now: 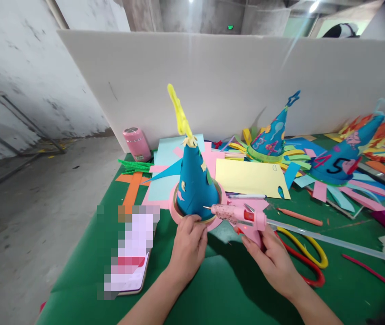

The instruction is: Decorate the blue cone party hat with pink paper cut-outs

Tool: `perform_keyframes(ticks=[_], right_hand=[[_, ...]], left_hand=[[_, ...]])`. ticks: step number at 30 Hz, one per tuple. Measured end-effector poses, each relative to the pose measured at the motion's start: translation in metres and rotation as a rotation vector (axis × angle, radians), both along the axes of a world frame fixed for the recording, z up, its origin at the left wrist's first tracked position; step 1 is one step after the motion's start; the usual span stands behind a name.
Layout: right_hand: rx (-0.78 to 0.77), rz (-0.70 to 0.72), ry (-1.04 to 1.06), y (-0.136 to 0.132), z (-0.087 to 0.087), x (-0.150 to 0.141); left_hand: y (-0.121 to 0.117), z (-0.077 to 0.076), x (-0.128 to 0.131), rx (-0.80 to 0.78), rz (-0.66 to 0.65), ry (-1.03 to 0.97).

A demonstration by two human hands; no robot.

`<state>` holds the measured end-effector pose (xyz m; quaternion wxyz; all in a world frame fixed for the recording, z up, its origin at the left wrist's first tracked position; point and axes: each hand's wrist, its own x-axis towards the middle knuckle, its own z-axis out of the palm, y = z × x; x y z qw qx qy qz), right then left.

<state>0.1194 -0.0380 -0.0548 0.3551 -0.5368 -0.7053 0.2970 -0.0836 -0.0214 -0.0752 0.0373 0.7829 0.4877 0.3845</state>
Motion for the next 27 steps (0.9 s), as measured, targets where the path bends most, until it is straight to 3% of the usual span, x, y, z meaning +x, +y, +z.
perform_keyframes(ticks=[27], right_hand=[[0.024,0.0,-0.032,0.0017,-0.0009,-0.0046]], left_hand=[[-0.0026,0.0028,0.0019,0.001,-0.008,-0.031]])
